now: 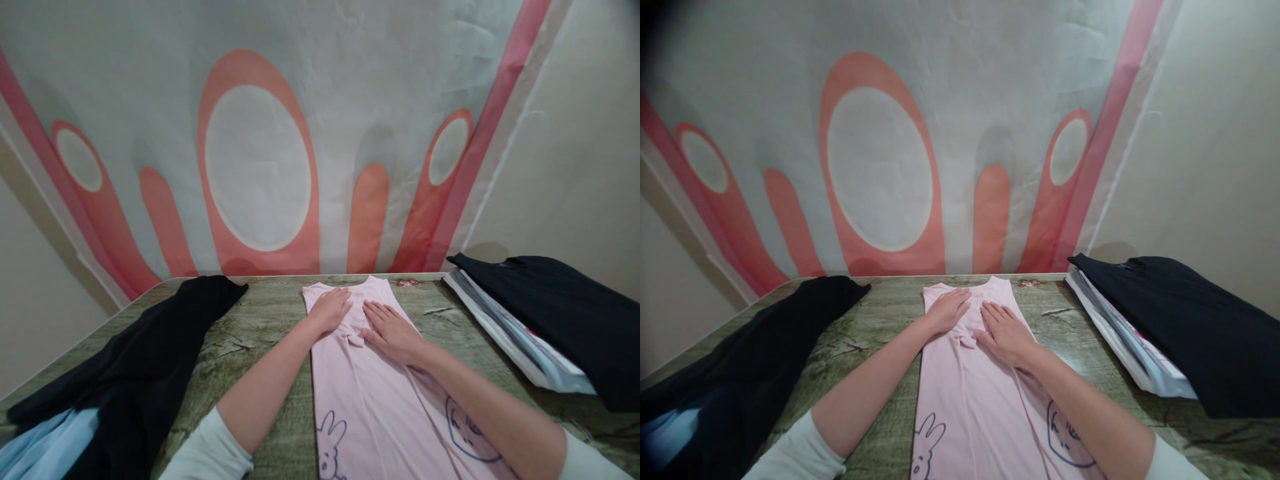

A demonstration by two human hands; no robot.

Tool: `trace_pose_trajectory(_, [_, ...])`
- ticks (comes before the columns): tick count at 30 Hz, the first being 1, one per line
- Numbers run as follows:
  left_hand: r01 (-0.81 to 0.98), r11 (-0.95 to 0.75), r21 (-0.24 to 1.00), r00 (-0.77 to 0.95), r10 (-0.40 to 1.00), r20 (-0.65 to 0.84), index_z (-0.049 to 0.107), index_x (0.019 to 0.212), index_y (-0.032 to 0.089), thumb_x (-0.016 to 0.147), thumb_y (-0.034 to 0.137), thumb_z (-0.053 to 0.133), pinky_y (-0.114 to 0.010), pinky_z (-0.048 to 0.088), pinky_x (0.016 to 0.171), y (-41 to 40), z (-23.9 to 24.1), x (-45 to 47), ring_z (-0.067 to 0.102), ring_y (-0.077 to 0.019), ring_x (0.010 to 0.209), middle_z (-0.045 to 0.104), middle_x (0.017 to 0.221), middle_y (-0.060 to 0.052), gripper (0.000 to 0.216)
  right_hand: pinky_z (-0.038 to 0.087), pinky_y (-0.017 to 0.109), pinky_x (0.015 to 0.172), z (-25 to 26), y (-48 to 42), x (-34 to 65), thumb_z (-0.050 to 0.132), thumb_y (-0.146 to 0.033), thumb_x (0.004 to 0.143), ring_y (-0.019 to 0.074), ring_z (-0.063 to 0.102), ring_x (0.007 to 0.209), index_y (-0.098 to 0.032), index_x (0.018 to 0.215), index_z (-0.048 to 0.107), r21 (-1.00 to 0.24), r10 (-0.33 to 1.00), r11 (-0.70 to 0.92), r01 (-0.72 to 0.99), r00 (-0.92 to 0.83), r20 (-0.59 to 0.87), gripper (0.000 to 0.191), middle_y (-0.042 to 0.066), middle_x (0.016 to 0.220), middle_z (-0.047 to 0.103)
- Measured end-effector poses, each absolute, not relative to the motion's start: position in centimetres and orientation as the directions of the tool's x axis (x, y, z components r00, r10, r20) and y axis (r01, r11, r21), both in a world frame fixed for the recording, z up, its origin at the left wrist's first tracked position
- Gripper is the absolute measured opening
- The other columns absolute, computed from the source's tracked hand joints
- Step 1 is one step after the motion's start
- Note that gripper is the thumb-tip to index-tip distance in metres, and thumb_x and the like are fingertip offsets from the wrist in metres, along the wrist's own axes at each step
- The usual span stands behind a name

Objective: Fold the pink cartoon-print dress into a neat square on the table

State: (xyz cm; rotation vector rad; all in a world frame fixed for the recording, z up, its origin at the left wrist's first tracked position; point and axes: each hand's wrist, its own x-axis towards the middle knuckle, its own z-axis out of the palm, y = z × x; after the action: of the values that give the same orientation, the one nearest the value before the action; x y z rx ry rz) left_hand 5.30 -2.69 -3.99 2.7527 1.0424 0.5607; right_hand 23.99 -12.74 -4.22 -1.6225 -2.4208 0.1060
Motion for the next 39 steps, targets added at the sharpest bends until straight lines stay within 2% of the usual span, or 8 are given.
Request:
trace_pose_trajectory(4, [0.707,-0.642,0.297,0.534,0.760,0.372,0.064,0.098,0.020,0.089,0.027,0.040,-0.035,0.033,0.093,-1.8,-3.5,4.4,0.052,-0.0212,0.104,0.062,0.108,-0.007,0.027,0.017,0.042,0.108,-4.3,-12.8,24.0,0.021,-0.060,0.087,0.0242,0.021,0.134,-0.014,0.140,0.028,-0.193,0.922,0.381,0.904,-0.356,0.150,0.071,0.011,0.145,0.025])
trace_pose_trajectory(9, [0.798,-0.511,0.319,0.374,0.835,0.403,0.066,0.089,0.022,0.084,0.026,0.049,-0.036,0.035,0.084,-0.8,-3.3,2.9,0.052,-0.0229,0.095,0.062,0.096,-0.006,0.018,0.023,0.038,0.105,-3.7,-12.1,24.4,0.030,-0.053,0.088,0.0228,0.031,0.129,-0.016,0.135,0.039,-0.260,0.921,0.385,0.886,-0.348,0.176,0.061,0.010,0.140,0.037])
trace_pose_trajectory(13, [0.809,-0.492,0.321,0.355,0.845,0.401,0.066,0.087,0.022,0.082,0.027,0.050,-0.037,0.034,0.082,-0.6,-3.6,2.6,0.051,-0.0240,0.095,0.062,0.095,-0.006,0.017,0.041,0.031,0.087,-2.5,-9.0,25.3,0.048,-0.041,0.082,0.0213,0.056,0.103,-0.016,0.115,0.056,-0.404,0.937,0.342,0.849,-0.279,0.208,0.042,0.010,0.115,0.061])
trace_pose_trajectory(16, [0.817,-0.483,0.316,0.345,0.848,0.403,0.065,0.087,0.022,0.083,0.028,0.050,-0.038,0.032,0.084,-0.6,-3.6,2.4,0.051,-0.0244,0.095,0.061,0.096,-0.006,0.017,0.044,0.026,0.070,-1.8,-6.1,25.5,0.054,-0.033,0.078,0.0185,0.061,0.081,-0.014,0.099,0.063,-0.453,0.978,0.191,0.871,-0.127,0.168,0.029,0.008,0.095,0.068])
trace_pose_trajectory(20, [0.819,-0.478,0.317,0.342,0.851,0.399,0.065,0.088,0.022,0.084,0.033,0.049,-0.038,0.031,0.085,-0.1,-3.5,1.6,0.050,-0.0237,0.095,0.062,0.095,-0.006,0.019,0.040,0.024,0.061,-2.3,-4.1,24.5,0.052,-0.033,0.079,0.0160,0.060,0.070,-0.016,0.075,0.065,-0.433,0.988,0.107,0.895,-0.048,0.144,0.022,0.006,0.078,0.068])
trace_pose_trajectory(24, [0.827,-0.456,0.329,0.322,0.864,0.388,0.066,0.085,0.023,0.083,0.038,0.051,-0.039,0.029,0.088,0.8,-3.3,0.4,0.050,-0.0233,0.094,0.063,0.093,-0.005,0.021,0.037,0.025,0.060,-3.7,-4.6,23.5,0.049,-0.042,0.081,0.0160,0.058,0.072,-0.019,0.081,0.062,-0.411,0.973,0.024,0.911,0.074,0.221,0.027,0.006,0.085,0.066])
trace_pose_trajectory(32, [0.809,-0.471,0.350,0.352,0.867,0.354,0.067,0.085,0.025,0.076,0.044,0.058,-0.035,0.029,0.085,2.3,-3.5,-1.6,0.051,-0.0213,0.092,0.064,0.091,-0.001,0.022,0.037,0.024,0.064,-5.3,-4.6,24.3,0.048,-0.035,0.082,0.0146,0.054,0.074,-0.020,0.079,0.060,-0.464,0.938,0.189,0.865,-0.019,0.346,0.020,0.003,0.082,0.063])
trace_pose_trajectory(39, [0.770,-0.537,0.344,0.424,0.835,0.351,0.066,0.083,0.023,0.077,0.039,0.059,-0.030,0.032,0.080,2.3,-3.1,-1.9,0.053,-0.0192,0.088,0.066,0.088,0.001,0.018,0.034,0.023,0.059,-5.8,-4.1,24.5,0.049,-0.033,0.083,0.0136,0.053,0.070,-0.020,0.077,0.060,-0.487,0.934,0.196,0.851,-0.012,0.357,0.018,0.002,0.081,0.063])
